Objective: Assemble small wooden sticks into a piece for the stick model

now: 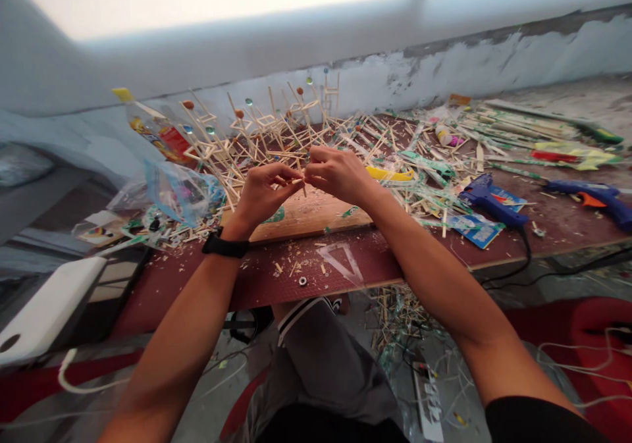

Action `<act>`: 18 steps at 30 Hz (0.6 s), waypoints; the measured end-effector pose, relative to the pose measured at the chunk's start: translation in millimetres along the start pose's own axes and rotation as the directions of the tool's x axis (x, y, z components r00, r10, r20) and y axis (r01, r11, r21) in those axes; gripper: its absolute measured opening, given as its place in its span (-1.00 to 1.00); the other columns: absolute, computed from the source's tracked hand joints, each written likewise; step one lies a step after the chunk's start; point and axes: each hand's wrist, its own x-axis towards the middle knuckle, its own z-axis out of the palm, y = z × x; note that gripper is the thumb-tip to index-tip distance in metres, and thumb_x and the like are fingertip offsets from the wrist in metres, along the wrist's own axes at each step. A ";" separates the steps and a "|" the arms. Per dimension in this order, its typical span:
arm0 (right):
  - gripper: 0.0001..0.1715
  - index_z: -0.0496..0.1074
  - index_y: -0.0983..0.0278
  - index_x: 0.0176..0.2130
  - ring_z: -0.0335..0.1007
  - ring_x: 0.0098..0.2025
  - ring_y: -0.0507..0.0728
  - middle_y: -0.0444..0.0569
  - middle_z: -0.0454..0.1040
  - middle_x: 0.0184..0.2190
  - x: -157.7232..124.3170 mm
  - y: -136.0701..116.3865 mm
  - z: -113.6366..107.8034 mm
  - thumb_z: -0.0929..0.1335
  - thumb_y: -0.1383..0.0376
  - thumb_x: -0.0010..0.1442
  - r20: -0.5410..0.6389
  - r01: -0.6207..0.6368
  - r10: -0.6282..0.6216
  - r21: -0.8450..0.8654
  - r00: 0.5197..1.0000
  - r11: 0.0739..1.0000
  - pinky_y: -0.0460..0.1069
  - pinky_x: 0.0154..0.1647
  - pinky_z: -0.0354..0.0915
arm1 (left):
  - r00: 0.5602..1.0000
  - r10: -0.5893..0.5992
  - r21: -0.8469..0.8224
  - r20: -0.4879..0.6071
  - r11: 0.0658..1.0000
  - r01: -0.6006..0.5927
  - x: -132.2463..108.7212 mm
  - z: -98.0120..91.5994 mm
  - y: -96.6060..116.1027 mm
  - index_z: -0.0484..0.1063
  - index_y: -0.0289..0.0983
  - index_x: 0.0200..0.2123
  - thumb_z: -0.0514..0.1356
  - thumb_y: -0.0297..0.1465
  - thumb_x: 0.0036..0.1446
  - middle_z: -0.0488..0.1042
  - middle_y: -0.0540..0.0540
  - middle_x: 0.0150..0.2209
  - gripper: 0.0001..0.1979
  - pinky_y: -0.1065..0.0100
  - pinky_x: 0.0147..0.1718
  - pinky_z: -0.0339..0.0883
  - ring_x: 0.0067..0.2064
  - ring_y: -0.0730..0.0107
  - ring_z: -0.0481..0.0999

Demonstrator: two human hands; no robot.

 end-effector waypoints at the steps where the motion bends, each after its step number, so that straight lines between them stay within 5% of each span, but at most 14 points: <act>1: -0.71 0.64 0.18 -0.27 0.31 -0.21 0.11 -0.03 0.46 -0.23 0.1 0.1 0.0 0.37 0.26 0.50 0.004 -0.004 0.004 0.006 1.000 1.000 0.06 -0.22 0.12 | 1.000 -0.001 0.000 0.002 1.000 0.001 0.0 -0.1 0.2 0.68 -0.22 -0.26 0.40 -0.26 0.28 0.73 -0.09 -0.27 -0.85 0.32 -0.25 0.60 -0.27 0.37 0.65; 18: -0.72 0.62 0.18 -0.26 0.29 -0.24 0.10 -0.05 0.45 -0.23 0.4 1.2 -0.3 0.37 0.24 0.50 -0.002 -0.010 0.010 0.053 1.000 0.999 0.05 -0.21 0.15 | 0.999 -0.037 -0.093 0.015 0.995 0.038 -0.1 2.5 -4.9 0.56 -0.22 -0.20 0.44 -0.27 0.25 0.69 -0.09 -0.24 -0.81 0.30 -0.24 0.60 -0.23 0.35 0.68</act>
